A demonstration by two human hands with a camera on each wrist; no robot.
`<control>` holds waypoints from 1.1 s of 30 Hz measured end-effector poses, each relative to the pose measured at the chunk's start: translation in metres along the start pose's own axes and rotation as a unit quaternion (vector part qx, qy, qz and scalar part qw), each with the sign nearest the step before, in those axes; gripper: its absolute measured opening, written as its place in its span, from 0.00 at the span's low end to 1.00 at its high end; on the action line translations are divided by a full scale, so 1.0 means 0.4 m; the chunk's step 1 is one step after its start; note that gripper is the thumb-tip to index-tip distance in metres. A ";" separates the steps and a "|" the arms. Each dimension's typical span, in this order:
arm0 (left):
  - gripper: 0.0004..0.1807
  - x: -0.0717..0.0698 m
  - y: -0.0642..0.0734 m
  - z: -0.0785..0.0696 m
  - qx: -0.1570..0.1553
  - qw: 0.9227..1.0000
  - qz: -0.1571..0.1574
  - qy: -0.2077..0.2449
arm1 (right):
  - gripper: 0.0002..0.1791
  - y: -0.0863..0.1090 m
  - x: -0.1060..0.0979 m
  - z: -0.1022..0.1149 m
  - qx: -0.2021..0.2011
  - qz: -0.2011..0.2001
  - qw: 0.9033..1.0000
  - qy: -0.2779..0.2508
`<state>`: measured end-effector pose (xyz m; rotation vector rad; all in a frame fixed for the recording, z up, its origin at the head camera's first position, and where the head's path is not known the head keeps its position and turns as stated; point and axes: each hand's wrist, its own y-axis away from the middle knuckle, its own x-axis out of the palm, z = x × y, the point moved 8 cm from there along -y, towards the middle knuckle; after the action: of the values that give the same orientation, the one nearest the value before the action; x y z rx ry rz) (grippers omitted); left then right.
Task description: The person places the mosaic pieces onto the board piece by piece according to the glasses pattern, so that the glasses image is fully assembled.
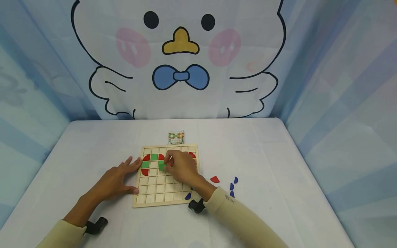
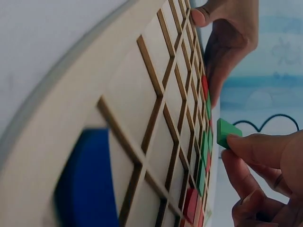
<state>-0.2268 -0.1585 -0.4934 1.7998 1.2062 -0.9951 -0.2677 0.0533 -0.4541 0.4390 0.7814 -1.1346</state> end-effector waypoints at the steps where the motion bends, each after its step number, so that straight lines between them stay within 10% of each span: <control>1: 0.64 0.000 -0.001 0.000 0.000 1.000 0.001 0.000 | 0.09 -0.003 0.006 0.007 -0.005 0.002 1.000 0.003; 33: 0.64 -0.005 0.000 -0.004 0.009 1.000 0.000 0.004 | 0.06 -0.043 0.103 0.041 0.019 0.071 0.995 0.067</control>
<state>-0.2270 -0.1577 -0.4911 1.8187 1.2050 -1.0028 -0.2697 0.0096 -0.4725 0.5971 0.8327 -0.9969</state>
